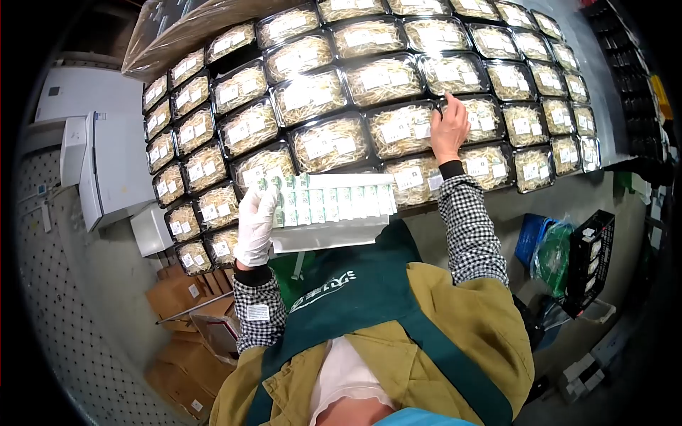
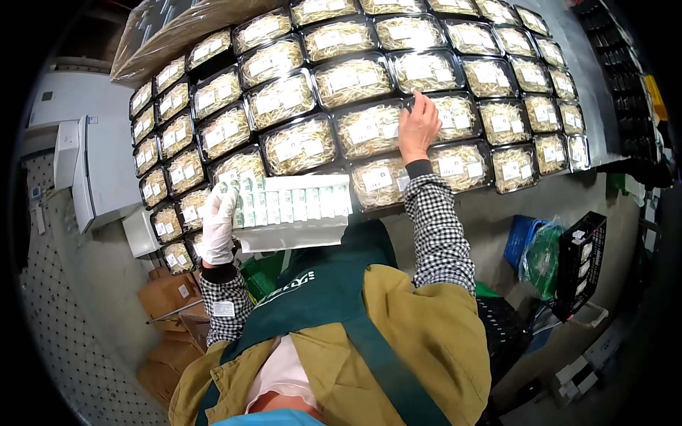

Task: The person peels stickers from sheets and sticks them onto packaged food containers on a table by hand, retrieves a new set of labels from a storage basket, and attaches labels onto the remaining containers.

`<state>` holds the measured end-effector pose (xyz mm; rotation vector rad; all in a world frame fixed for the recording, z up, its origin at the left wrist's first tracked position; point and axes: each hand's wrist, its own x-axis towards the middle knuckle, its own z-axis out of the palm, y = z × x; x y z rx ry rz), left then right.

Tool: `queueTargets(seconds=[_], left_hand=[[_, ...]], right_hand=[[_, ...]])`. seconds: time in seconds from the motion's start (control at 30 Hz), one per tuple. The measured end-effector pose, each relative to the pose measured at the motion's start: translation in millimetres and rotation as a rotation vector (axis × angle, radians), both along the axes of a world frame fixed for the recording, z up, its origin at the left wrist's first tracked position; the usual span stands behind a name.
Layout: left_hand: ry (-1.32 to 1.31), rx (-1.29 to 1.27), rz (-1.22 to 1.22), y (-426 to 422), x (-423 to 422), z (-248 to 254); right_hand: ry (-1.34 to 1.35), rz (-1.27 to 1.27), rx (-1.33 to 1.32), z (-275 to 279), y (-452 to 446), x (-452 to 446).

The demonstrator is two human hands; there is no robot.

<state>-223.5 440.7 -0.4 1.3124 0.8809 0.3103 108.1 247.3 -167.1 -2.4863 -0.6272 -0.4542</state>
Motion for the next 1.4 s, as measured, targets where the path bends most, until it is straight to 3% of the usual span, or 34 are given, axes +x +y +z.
queueTargets(seconds=[0.13,0.2,0.27,0.33,0.4,0.47,0.57,0.63,0.67,0.87,0.97,1.03,1.07,1.13,1.2,1.27,1.3,1.33,1.4], left_hand=[[0.049,0.025,-0.056,10.7,24.9,-11.5],[-0.031,0.028,-0.103,13.6,43.0,-13.1],[0.048,-0.037,-0.112,14.5,57.0,-1.7],[0.051,0.215,-0.189,20.2,61.5,-15.9],[0.094,0.251,-0.152,13.4,80.5,5.7],[0.152,0.524,-0.171,16.6,86.2,-11.6],[0.194,0.459,-0.132,14.5,97.6,-14.7],[0.194,0.454,-0.087,11.7,108.1,-11.6],[0.21,0.46,-0.079,10.9,109.9,-8.2],[0.183,0.449,-0.008,8.3,113.9,0.7],[0.233,0.353,0.036,11.5,112.1,-3.9],[0.175,0.321,0.039,12.8,105.7,-5.7],[0.085,0.073,0.069,14.6,96.7,-14.2],[0.121,-0.006,0.04,16.7,88.5,-9.7],[0.095,-0.145,0.112,15.8,81.9,-6.4],[0.099,-0.194,0.152,17.9,75.1,2.5],[0.066,-0.208,0.172,21.2,67.0,0.1],[0.097,-0.191,0.173,25.5,62.6,7.9],[0.051,-0.12,0.224,29.9,56.5,10.5]], right_hand=[[0.31,0.1,0.466,-13.6,55.6,32.1],[0.364,0.11,0.458,-30.8,87.4,48.8],[0.157,0.055,0.186,-27.9,108.2,46.8],[-0.003,0.038,0.016,-17.5,107.3,51.6],[-0.032,-0.013,-0.04,-16.9,102.8,67.3],[0.274,0.204,0.265,-2.4,100.1,71.1],[1.018,0.878,0.349,104.1,104.9,13.5],[0.714,1.205,0.229,141.5,111.3,-17.4],[0.621,1.217,0.28,145.6,114.2,-30.3],[0.28,1.166,0.292,155.2,120.4,-46.1],[0.647,1.244,0.456,142.1,121.0,-30.0],[0.838,0.819,0.576,109.0,143.4,23.7],[0.88,0.696,0.569,96.7,155.6,61.0],[0.438,0.512,0.465,26.0,177.4,125.5],[0.223,0.498,0.315,-0.1,193.2,148.0],[0.237,0.532,0.195,-12.5,200.3,147.0],[-0.104,0.498,0.02,-16.0,200.4,151.3],[-0.191,0.491,0.029,-16.3,199.5,161.3],[-0.114,0.347,0.099,-19.2,204.8,175.2]])
